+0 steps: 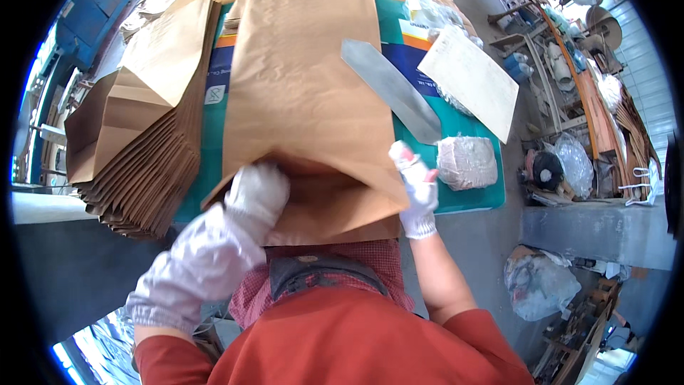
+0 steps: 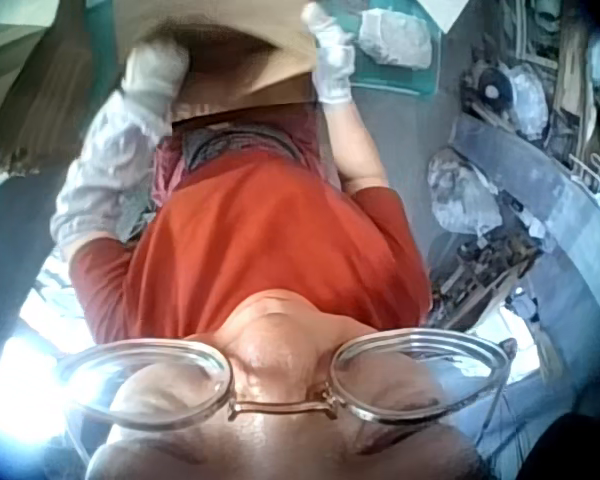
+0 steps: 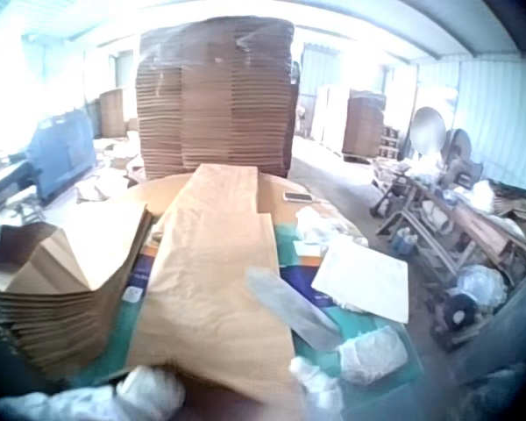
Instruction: The person repeatedly folds flat brown paper bags on a green work surface, pressing the creases with gloved hands. The person stacks the folded bags to the left and continues the process with new bags from a nearby pile.
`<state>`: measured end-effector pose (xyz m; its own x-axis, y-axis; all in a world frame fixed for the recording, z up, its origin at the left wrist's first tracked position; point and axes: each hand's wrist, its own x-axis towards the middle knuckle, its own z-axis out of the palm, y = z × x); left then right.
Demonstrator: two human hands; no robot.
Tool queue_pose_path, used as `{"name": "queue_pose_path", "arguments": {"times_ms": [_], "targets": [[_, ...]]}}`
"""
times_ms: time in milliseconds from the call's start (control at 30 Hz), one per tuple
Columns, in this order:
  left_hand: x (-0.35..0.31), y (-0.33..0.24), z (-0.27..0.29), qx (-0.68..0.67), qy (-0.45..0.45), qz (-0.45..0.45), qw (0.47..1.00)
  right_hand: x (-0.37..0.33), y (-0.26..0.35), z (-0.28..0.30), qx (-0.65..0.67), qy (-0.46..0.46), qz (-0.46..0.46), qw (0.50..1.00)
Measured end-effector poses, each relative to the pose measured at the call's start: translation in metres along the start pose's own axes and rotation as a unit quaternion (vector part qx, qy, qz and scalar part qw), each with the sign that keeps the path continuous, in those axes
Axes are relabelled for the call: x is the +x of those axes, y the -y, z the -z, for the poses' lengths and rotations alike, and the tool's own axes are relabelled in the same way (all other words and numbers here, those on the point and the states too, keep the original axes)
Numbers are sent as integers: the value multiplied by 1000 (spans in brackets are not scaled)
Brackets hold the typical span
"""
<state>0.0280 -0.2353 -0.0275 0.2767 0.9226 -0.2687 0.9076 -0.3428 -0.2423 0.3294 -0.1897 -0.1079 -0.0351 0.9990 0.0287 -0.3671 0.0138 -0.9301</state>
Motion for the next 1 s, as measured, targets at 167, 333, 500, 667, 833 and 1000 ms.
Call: {"name": "queue_pose_path", "arguments": {"times_ms": [167,333,500,667,833,1000], "targets": [[-62,-40,-59,-294,18,33,955,-14,-25,11,-47,26,-26,998],[18,-66,-75,-228,-8,-172,958,6,-12,-1,51,69,-76,993],[89,-83,-28,-142,-105,-281,943,30,-23,7,-16,154,-45,987],[93,-60,-31,-76,-79,-241,964,25,-5,-20,-571,247,229,749],[102,-13,-10,5,-4,-31,1000,21,-9,-34,-644,240,228,689],[123,-11,-29,-115,-75,54,989,21,-10,-45,-666,239,232,667]]}}
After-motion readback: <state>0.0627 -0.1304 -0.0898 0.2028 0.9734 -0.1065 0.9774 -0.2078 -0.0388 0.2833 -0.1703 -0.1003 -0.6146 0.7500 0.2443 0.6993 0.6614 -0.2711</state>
